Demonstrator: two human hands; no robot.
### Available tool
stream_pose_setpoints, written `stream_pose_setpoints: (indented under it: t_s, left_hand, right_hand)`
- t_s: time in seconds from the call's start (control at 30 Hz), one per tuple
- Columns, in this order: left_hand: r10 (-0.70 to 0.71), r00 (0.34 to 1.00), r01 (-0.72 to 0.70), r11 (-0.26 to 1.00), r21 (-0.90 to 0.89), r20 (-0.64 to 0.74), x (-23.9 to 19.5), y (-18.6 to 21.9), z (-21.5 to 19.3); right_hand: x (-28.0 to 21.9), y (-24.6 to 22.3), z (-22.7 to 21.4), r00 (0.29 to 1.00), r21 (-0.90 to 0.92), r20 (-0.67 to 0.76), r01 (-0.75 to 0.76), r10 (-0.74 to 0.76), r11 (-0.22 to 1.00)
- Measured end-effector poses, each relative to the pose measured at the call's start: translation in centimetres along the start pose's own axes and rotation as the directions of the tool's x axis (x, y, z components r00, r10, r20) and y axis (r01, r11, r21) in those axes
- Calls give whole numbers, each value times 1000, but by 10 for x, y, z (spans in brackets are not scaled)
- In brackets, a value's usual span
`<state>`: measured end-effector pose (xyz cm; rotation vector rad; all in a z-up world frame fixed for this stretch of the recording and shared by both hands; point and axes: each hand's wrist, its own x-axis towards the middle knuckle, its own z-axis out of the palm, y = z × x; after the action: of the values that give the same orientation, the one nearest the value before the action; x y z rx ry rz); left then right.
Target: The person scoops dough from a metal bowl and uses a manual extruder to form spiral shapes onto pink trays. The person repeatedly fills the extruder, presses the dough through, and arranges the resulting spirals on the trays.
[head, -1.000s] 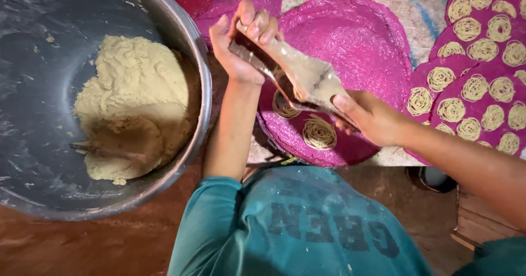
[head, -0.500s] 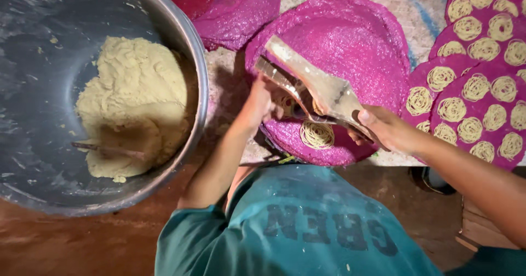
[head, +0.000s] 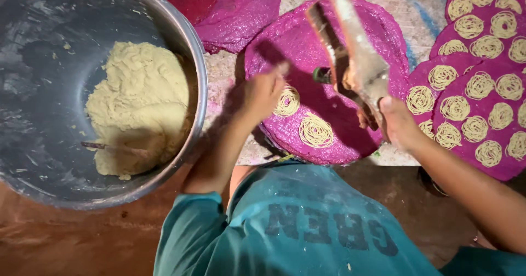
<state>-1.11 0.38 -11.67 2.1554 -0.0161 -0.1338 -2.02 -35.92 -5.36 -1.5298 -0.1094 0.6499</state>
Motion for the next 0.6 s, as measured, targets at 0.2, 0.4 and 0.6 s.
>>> stream_pose_setpoints:
  t_s: [0.2, 0.4, 0.6]
  left_hand:
    - [-316, 926, 326, 945, 16, -207, 47, -47, -35]
    - [-445, 893, 208, 531, -822, -61, 5, -72, 18]
    - [122, 663, -59, 992, 111, -739, -53, -18, 16]
  right_hand:
    - [-35, -19, 16, 993, 20, -29, 111, -111, 994]
    - [-40, -20, 12, 995, 7, -26, 101, -101, 995]
    - [-17, -11, -4, 995, -108, 71, -61, 69, 992]
